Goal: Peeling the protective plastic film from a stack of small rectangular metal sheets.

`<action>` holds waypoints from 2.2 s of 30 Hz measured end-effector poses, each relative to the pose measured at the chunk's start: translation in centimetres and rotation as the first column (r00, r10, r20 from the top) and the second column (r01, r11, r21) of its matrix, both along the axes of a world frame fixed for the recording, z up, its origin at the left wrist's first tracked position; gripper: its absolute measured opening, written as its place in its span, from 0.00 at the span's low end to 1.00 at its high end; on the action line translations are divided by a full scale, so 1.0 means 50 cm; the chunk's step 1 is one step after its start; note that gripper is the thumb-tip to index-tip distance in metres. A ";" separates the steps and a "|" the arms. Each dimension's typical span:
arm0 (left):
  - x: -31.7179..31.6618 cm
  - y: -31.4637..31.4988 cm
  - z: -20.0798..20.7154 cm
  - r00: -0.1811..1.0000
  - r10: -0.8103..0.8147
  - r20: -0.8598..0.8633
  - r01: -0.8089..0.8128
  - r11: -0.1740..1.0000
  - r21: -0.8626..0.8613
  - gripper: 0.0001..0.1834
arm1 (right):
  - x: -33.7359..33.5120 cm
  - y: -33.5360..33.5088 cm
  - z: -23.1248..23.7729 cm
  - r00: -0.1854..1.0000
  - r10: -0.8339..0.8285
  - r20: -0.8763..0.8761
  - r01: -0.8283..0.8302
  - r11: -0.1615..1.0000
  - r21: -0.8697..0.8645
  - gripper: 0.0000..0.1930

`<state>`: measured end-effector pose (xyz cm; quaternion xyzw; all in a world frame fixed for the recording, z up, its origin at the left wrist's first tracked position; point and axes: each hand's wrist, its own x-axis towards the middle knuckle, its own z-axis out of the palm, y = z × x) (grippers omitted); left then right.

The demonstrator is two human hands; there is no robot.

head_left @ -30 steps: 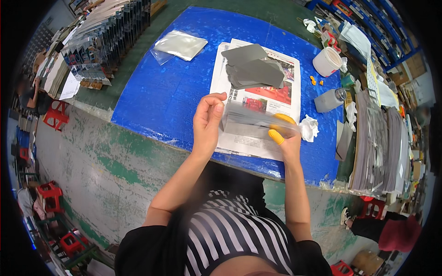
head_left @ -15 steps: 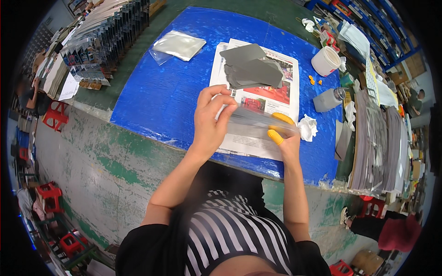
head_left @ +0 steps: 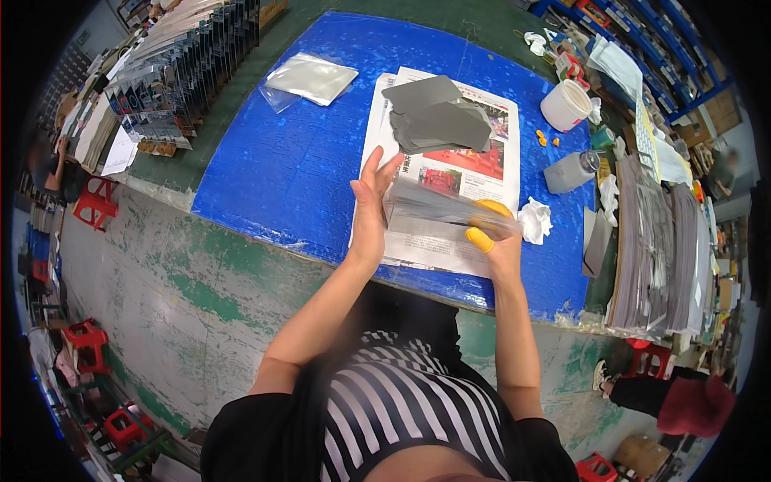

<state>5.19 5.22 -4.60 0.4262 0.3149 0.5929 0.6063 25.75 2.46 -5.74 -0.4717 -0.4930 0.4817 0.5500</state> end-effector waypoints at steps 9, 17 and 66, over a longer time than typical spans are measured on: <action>-0.013 -0.018 -0.018 0.937 0.140 -0.321 -0.104 0.986 0.128 0.50 | 0.002 -0.006 0.010 0.996 -0.085 0.021 0.085 0.996 0.012 0.23; -0.023 -0.052 -0.054 0.873 0.369 -0.319 -0.303 0.923 0.236 0.14 | 0.011 -0.005 0.004 0.995 -0.077 0.066 0.078 0.997 -0.009 0.24; -0.015 -0.040 -0.031 0.911 0.149 -0.385 -0.063 0.972 0.228 0.20 | 0.032 -0.034 -0.013 0.987 -0.150 -0.052 0.153 0.987 0.048 0.28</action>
